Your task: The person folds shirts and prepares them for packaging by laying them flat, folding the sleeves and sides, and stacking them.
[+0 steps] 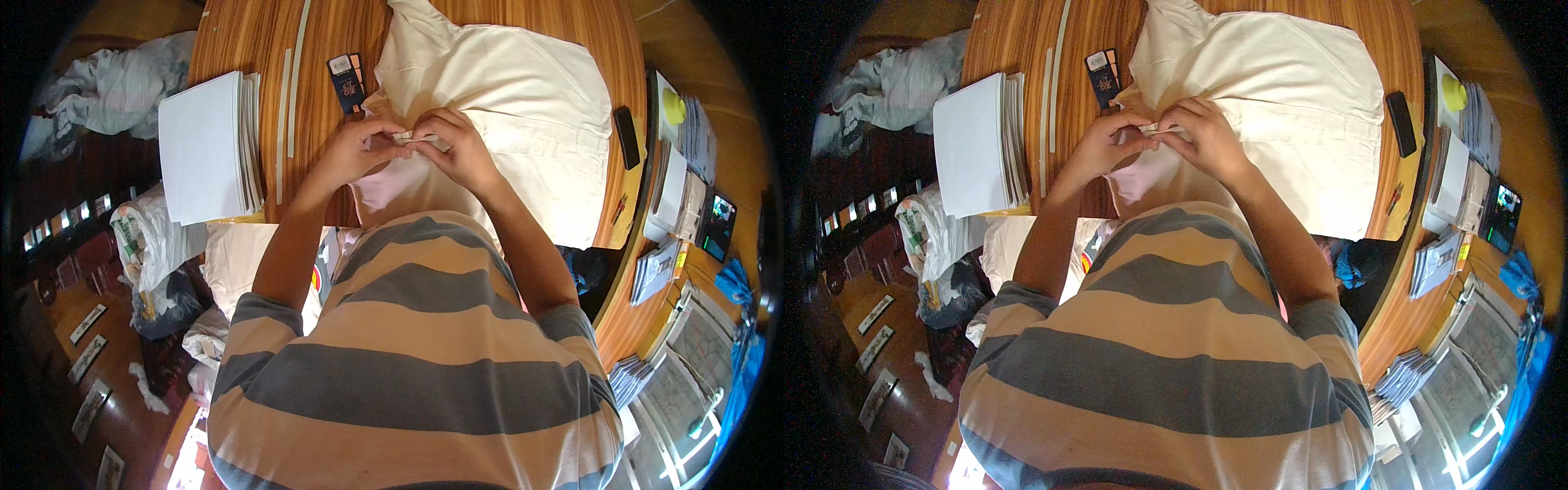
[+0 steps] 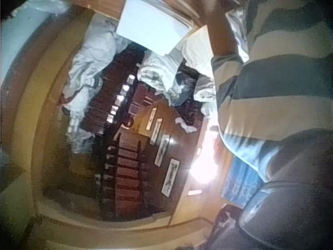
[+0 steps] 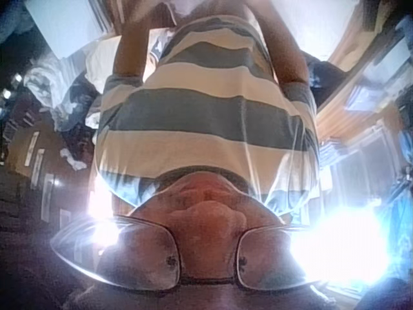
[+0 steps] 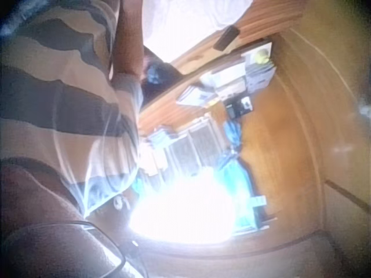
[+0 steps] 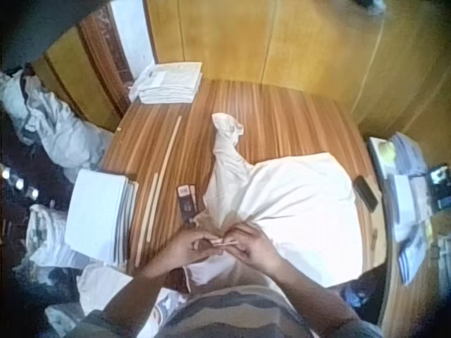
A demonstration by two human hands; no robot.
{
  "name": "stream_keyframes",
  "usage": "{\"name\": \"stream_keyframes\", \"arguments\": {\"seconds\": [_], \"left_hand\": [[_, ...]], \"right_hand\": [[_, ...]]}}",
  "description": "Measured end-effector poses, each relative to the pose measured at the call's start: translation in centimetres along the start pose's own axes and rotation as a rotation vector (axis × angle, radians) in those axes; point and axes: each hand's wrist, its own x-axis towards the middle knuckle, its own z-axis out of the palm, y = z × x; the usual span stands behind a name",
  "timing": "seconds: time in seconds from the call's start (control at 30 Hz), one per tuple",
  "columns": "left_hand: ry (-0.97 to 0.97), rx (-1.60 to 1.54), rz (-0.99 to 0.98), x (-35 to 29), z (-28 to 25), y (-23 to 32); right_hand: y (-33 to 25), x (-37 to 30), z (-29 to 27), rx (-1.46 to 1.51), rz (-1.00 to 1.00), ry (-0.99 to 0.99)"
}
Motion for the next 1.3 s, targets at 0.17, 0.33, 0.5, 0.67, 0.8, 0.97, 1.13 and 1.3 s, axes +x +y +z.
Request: {"name": "stream_keyframes", "arguments": {"seconds": [0.17, 0.33, 0.5, 0.67, 0.8, 0.97, 1.13, 1.3], "left_hand": [[0.010, 0.101, 0.054, 0.0, 0.0, 0.1], [-0.051, 0.041, 0.005, 0.0, 0.1, 0.7], [-0.008, -0.126, -0.102, -0.7, 1.0, -0.3], [0.016, -0.321, -0.147, -1.1, 0.8, -0.6], [0.008, -0.199, -0.118, -0.5, -0.5, -0.3], [0.014, -0.261, -0.128, -0.4, -0.4, -0.3], [0.045, -0.222, -0.089, -0.9, 0.6, 0.5], [0.124, -0.192, -0.116, -0.9, 1.5, 0.9]], "right_hand": [[-0.2, -0.4, 0.1, 0.050, -0.021, 0.010], [0.3, -1.1, 0.6, 0.032, -0.034, 0.054], [0.3, -1.3, 0.3, -0.031, -0.016, 0.038], [0.3, -1.2, 0.1, 0.016, -0.013, 0.009], [-0.2, -0.4, -0.5, 0.047, -0.029, -0.029], [0.2, 0.0, -0.5, -0.013, -0.065, 0.010], [0.4, -0.4, -0.1, -0.056, -0.004, 0.046], [0.5, -0.7, 0.0, -0.079, 0.034, 0.024]]}}
